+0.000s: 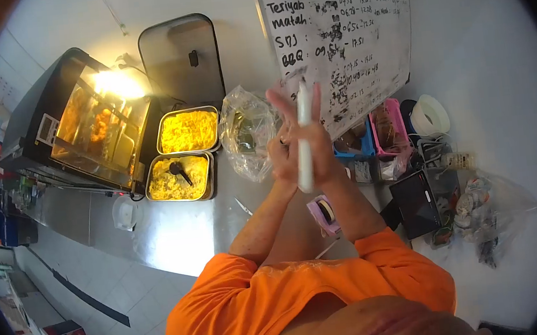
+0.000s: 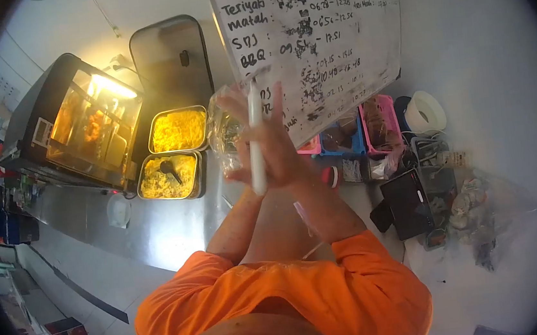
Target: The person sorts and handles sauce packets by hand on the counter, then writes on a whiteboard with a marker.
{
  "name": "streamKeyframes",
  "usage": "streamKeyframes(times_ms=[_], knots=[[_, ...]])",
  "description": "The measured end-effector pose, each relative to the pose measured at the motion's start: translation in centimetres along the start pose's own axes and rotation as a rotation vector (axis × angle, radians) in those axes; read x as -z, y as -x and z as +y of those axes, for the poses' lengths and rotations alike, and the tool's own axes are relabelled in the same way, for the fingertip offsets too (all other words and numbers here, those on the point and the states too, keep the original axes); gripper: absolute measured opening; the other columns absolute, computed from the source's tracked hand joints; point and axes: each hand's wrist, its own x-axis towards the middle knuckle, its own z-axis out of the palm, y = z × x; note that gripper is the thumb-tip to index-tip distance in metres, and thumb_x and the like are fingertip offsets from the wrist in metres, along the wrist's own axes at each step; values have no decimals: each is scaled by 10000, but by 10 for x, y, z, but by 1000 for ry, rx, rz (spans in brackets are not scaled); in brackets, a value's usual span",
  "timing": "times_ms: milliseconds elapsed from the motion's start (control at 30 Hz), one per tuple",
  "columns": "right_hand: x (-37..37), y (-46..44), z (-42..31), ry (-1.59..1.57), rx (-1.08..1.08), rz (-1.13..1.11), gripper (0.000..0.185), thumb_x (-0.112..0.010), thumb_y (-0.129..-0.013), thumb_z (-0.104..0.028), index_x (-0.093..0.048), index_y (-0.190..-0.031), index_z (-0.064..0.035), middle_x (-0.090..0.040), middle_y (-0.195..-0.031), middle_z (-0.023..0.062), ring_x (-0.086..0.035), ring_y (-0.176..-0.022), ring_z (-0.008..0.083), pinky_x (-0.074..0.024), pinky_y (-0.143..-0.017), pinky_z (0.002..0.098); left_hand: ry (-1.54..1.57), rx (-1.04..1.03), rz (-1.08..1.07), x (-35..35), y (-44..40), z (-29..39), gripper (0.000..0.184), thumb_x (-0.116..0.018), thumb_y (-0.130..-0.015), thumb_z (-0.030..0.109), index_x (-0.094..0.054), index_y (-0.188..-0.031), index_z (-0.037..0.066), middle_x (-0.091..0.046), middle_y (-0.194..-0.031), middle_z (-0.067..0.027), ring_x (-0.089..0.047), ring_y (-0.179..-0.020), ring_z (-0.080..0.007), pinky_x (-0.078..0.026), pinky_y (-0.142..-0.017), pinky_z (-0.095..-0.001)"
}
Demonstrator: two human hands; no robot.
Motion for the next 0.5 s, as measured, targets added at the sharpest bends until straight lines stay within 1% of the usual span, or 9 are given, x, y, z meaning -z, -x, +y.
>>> streamKeyframes(times_ms=[67, 133, 200, 267, 300, 367, 433, 467, 500], knots=[[3, 4, -4, -170, 103, 122, 374, -598, -956, -412, -502, -1016, -55, -573, -1314, 313, -527, -1244, 457, -21, -1182, 632, 6, 6, -10, 1, -4, -1, 255, -528, -1029, 191, -684, -1025, -11, -545, -588, -112, -464, -545, -120, -376, -514, -351], [10, 14, 3, -497, 112, 364, 381, -459, -1031, -421, -487, -1091, -45, -651, -1113, 305, -669, -941, 425, -268, -1111, 615, 9, 10, 11, 4, -3, 3, 267, -524, -1032, 196, -680, -1033, -20, -560, -596, -106, -473, -557, -114, -378, -518, -344], [40, 14, 13, -790, -30, 573, 507, -359, -1043, -499, -538, -1125, -31, -675, -890, 241, -643, -638, 330, -487, -886, 514, 20, 84, 10, 3, -4, 17, 333, -500, -1045, 233, -661, -961, -47, -613, -691, -84, -503, -647, -101, -409, -585, -312], [57, -10, 3, -753, -209, 707, 532, -370, -1033, -505, -574, -1127, -22, -642, -746, 184, -569, -507, 263, -519, -666, 410, 24, 142, -8, 6, -2, 18, 376, -487, -1053, 252, -654, -932, -62, -642, -741, -69, -520, -695, -93, -425, -620, -293], [62, -25, -4, -650, -297, 753, 504, -408, -1029, -483, -586, -1122, -21, -619, -699, 160, -552, -488, 242, -493, -594, 375, 27, 164, -21, 7, -2, 14, 379, -484, -1054, 253, -658, -940, -64, -644, -743, -65, -522, -698, -90, -426, -621, -290], [67, -33, 3, -469, -377, 706, 417, -479, -1015, -410, -593, -1083, -15, -582, -645, 123, -514, -462, 201, -443, -504, 330, 32, 176, -36, 10, -2, 14, 383, -480, -1057, 255, -661, -957, -67, -650, -751, -61, -530, -706, -88, -432, -628, -285], [71, -24, 21, -316, -374, 530, 306, -547, -997, -308, -586, -1017, -6, -552, -633, 97, -473, -447, 160, -394, -467, 309, 30, 166, -44, 11, -3, 18, 386, -477, -1060, 258, -660, -974, -70, -659, -763, -59, -541, -714, -88, -442, -639, -283], [69, -19, 32, -385, -355, 492, 195, -594, -966, -189, -530, -883, -25, -505, -625, 59, -417, -441, 122, -344, -440, 288, 36, 163, -46, 11, -3, 16, 381, -478, -1060, 260, -660, -988, -67, -662, -767, -61, -548, -721, -88, -448, -645, -283], [67, -23, 35, -474, -356, 479, 201, -596, -964, -192, -529, -852, -40, -531, -635, 48, -439, -460, 106, -348, -448, 265, 40, 158, -48, 11, -2, 15, 377, -478, -1060, 261, -660, -1002, -65, -665, -771, -64, -555, -729, -88, -454, -651, -283]])
